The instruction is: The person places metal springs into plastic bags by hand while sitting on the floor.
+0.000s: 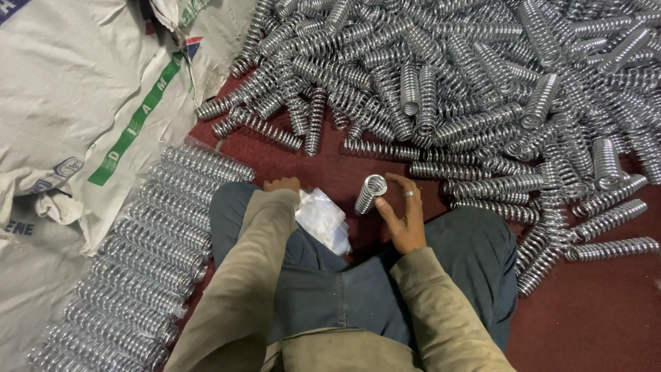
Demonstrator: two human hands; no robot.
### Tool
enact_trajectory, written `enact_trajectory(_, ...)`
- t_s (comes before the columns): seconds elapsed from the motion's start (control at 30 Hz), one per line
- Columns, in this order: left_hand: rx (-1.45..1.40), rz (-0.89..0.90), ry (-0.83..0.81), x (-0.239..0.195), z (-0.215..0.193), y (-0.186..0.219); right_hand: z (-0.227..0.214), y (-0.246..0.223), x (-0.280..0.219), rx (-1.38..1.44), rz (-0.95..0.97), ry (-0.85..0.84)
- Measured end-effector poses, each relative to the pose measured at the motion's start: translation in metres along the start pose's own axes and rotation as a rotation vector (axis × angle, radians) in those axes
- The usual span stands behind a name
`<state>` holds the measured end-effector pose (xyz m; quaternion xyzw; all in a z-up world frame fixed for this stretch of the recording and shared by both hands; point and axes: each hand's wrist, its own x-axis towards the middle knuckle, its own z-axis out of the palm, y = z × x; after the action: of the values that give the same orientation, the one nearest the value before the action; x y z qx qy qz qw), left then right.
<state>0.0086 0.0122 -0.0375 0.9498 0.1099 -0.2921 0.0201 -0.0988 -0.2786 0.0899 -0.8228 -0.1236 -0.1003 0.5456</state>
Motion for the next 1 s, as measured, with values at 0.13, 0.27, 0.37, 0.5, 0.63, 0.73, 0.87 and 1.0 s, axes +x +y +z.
enact_trajectory(0.13, -0.056, -0.042, 0.049, -0.042, -0.029, 0.007, -0.001, -0.002, -0.002, -0.017, -0.003, 0.010)
enact_trajectory(0.27, -0.219, -0.099, 0.185, -0.063, -0.040, 0.003, 0.000, -0.004, -0.002, -0.014, -0.007, 0.007)
enact_trajectory(0.37, -0.433, 0.015, 0.456, -0.065, -0.040, 0.000, -0.001, -0.011, 0.001, 0.002, -0.025, 0.016)
enact_trajectory(0.5, -0.892, 0.721, 1.053, -0.121, -0.068, 0.015, -0.011, -0.053, 0.017, 0.031, -0.125, 0.019)
enact_trajectory(0.63, -0.965, 0.984, 1.050, -0.196, -0.094, 0.035, -0.015, -0.097, 0.036, 0.122, -0.207, -0.083)
enact_trajectory(0.73, -0.930, 0.968, 1.135, -0.234, -0.110, 0.035, -0.020, -0.091, 0.032, 0.230, -0.134, -0.035)
enact_trajectory(0.87, -1.190, 1.043, 0.304, -0.266, -0.106, 0.022, -0.029, -0.080, 0.006, 0.011, -0.150, 0.210)
enact_trajectory(1.0, -1.559, 1.157, -0.484, -0.268, -0.057, 0.030, -0.036, -0.093, -0.017, 0.067, 0.088, 0.278)
